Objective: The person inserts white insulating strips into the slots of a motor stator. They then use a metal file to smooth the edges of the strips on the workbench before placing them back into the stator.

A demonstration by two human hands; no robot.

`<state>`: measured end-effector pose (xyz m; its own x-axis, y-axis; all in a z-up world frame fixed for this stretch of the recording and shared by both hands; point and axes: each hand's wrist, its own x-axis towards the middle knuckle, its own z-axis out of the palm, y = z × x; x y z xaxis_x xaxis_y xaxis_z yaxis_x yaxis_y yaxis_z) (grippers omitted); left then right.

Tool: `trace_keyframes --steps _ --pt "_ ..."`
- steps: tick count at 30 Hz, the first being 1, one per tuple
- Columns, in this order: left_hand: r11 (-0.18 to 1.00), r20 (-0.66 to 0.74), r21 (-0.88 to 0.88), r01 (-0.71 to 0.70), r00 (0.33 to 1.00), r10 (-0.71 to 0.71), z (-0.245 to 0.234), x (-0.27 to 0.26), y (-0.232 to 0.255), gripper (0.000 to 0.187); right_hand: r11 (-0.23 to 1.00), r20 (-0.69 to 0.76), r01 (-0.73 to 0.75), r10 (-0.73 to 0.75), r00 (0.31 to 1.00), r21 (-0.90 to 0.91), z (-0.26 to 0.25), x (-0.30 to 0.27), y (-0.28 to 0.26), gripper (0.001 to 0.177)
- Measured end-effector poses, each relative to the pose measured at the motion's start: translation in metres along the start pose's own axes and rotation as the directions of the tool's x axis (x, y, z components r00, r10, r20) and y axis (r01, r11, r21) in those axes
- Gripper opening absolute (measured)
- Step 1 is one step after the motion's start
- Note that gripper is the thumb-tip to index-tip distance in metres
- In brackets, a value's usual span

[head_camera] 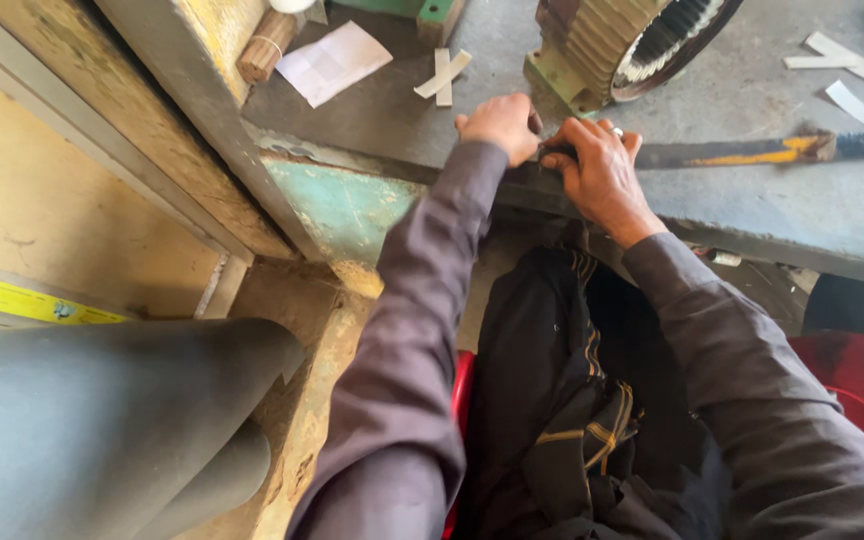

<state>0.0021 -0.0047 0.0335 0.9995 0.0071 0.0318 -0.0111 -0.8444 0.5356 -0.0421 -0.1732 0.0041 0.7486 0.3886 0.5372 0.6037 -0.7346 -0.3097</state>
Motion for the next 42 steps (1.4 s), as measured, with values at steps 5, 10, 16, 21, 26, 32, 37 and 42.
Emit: trace_keyframes --steps 5,10,16,21,26,32,37,42 --pt "0.9 -0.539 0.184 -0.396 0.725 0.429 0.039 -0.076 -0.025 0.033 0.998 0.008 -0.028 0.028 1.0 0.052 0.009 0.006 0.013 0.017" --pt "0.846 -0.52 0.193 -0.498 0.679 0.518 0.053 -0.105 -0.046 0.046 0.98 0.036 -0.156 0.153 0.988 0.125 0.007 0.014 0.014 0.017" --pt "0.832 -0.485 0.182 -0.524 0.688 0.54 0.053 -0.109 -0.048 0.054 0.961 0.042 -0.246 0.243 0.969 0.125 0.014 0.02 0.017 0.018" --pt "0.834 -0.478 0.207 -0.511 0.691 0.542 0.052 -0.112 -0.047 0.057 0.984 0.04 -0.148 0.145 0.989 0.099 0.014 0.022 0.016 0.016" --pt "0.841 -0.479 0.238 -0.486 0.694 0.537 0.055 -0.11 -0.044 0.059 0.996 0.118 -0.062 0.054 0.992 0.06 0.009 0.018 0.022 0.024" --pt "0.836 -0.515 0.241 -0.493 0.665 0.541 0.062 -0.105 -0.046 0.06 0.983 0.337 -0.179 0.182 0.924 -0.041 0.011 0.041 0.027 0.029" --pt "0.838 -0.521 0.246 -0.486 0.663 0.538 0.065 -0.103 -0.045 0.059 0.956 0.4 -0.246 0.29 0.869 -0.157 0.012 0.054 0.023 0.031" --pt "0.848 -0.531 0.251 -0.467 0.666 0.524 0.069 -0.104 -0.046 0.056 0.953 0.365 -0.259 0.299 0.881 -0.156 0.02 0.059 0.019 0.033"
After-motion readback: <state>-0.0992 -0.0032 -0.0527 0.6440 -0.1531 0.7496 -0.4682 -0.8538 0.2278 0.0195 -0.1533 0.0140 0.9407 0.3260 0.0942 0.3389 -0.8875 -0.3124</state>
